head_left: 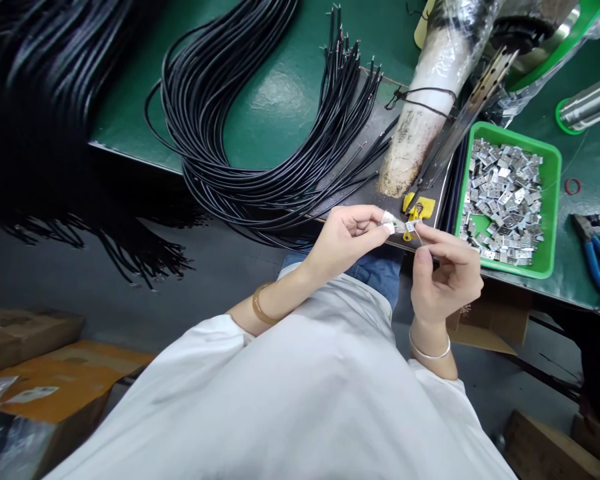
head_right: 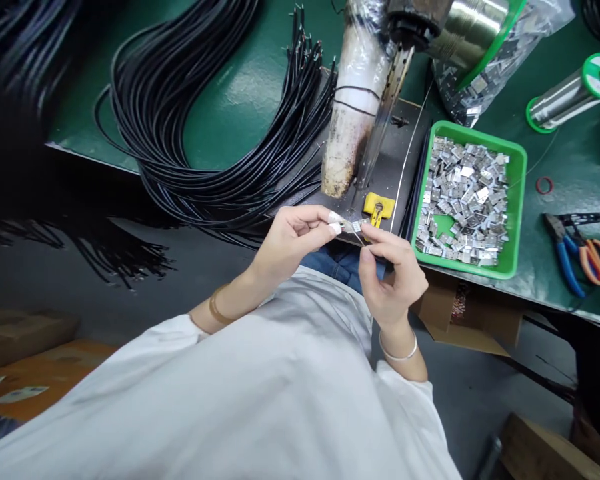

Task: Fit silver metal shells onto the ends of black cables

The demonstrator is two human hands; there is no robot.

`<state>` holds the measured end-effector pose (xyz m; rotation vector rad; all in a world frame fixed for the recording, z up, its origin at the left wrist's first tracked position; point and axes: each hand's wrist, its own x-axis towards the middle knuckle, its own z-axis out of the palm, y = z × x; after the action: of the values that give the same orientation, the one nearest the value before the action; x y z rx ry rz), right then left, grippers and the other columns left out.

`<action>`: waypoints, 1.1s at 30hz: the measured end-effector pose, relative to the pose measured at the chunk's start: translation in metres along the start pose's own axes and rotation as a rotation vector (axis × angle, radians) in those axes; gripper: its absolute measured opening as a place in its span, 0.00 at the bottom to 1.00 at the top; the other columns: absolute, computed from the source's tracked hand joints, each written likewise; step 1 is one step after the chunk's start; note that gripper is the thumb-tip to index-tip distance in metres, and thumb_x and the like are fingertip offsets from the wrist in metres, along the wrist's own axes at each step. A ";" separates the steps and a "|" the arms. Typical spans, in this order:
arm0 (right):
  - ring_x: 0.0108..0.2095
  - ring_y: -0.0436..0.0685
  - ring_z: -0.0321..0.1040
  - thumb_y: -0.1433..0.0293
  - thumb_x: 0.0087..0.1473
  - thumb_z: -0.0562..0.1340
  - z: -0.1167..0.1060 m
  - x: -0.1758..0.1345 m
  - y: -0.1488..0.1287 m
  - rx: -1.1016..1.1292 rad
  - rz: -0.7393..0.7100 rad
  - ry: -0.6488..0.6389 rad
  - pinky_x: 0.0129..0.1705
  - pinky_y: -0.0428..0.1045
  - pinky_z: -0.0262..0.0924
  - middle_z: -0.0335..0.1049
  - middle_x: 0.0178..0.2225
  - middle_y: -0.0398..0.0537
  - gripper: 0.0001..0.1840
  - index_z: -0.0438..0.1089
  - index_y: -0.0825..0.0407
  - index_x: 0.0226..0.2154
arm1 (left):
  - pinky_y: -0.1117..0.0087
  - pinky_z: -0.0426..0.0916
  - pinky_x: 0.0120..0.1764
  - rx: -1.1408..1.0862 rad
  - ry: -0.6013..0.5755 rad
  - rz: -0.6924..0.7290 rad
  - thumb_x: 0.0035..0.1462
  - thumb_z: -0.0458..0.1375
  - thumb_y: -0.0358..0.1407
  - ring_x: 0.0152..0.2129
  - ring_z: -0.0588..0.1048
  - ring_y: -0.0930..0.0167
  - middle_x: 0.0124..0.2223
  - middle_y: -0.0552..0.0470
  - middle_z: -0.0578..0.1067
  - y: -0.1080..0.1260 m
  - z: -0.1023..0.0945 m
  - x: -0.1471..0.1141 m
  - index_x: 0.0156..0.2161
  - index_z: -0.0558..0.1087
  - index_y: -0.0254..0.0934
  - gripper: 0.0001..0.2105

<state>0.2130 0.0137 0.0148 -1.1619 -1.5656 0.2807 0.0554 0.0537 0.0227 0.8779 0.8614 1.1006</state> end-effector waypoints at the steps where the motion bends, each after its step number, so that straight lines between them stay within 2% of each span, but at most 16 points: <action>1: 0.43 0.58 0.80 0.76 0.57 0.65 0.000 0.000 0.001 -0.014 -0.018 -0.006 0.43 0.54 0.77 0.81 0.43 0.48 0.07 0.70 0.50 0.38 | 0.77 0.67 0.31 -0.003 0.005 0.000 0.48 0.69 0.36 0.24 0.71 0.79 0.28 0.53 0.78 0.000 0.000 0.000 0.30 0.78 0.32 0.08; 7: 0.43 0.57 0.81 0.77 0.53 0.68 0.001 0.000 0.003 -0.127 -0.134 -0.040 0.44 0.52 0.78 0.81 0.44 0.47 0.10 0.71 0.49 0.37 | 0.77 0.67 0.31 0.020 0.017 0.018 0.48 0.71 0.38 0.23 0.71 0.79 0.26 0.55 0.76 0.002 0.002 0.003 0.29 0.79 0.33 0.10; 13: 0.42 0.56 0.81 0.77 0.53 0.68 0.003 0.001 0.005 -0.271 -0.278 -0.046 0.44 0.49 0.77 0.81 0.46 0.47 0.11 0.71 0.49 0.38 | 0.76 0.70 0.33 0.038 0.021 0.034 0.47 0.71 0.36 0.26 0.73 0.76 0.27 0.54 0.77 -0.001 0.003 0.006 0.29 0.79 0.33 0.08; 16: 0.42 0.56 0.81 0.77 0.53 0.68 0.002 0.000 0.009 -0.252 -0.309 -0.056 0.42 0.48 0.78 0.81 0.47 0.48 0.11 0.70 0.50 0.38 | 0.76 0.69 0.32 0.086 0.054 0.049 0.48 0.69 0.34 0.25 0.72 0.77 0.27 0.54 0.77 -0.001 0.003 0.006 0.28 0.80 0.33 0.05; 21: 0.44 0.58 0.81 0.78 0.56 0.65 0.002 0.002 0.010 -0.146 -0.178 -0.085 0.40 0.52 0.80 0.76 0.54 0.51 0.10 0.68 0.50 0.39 | 0.77 0.66 0.28 0.131 0.097 0.067 0.48 0.67 0.32 0.23 0.70 0.78 0.26 0.54 0.76 0.000 0.005 0.007 0.27 0.79 0.32 0.03; 27: 0.49 0.60 0.79 0.79 0.56 0.65 0.003 0.011 0.005 -0.078 -0.100 -0.094 0.47 0.56 0.80 0.77 0.52 0.52 0.09 0.68 0.50 0.36 | 0.78 0.64 0.26 0.107 0.130 0.065 0.47 0.66 0.33 0.22 0.68 0.79 0.24 0.55 0.74 0.003 0.010 0.012 0.27 0.78 0.31 0.05; 33: 0.52 0.63 0.77 0.77 0.57 0.64 0.002 0.015 0.001 -0.060 -0.041 -0.128 0.47 0.59 0.80 0.76 0.54 0.54 0.07 0.68 0.50 0.36 | 0.77 0.58 0.23 0.157 0.154 0.068 0.50 0.65 0.33 0.19 0.62 0.80 0.22 0.56 0.70 0.006 0.012 0.011 0.27 0.77 0.32 0.05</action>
<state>0.2132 0.0265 0.0224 -1.1763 -1.7180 0.2872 0.0668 0.0634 0.0312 0.9671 1.0628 1.1828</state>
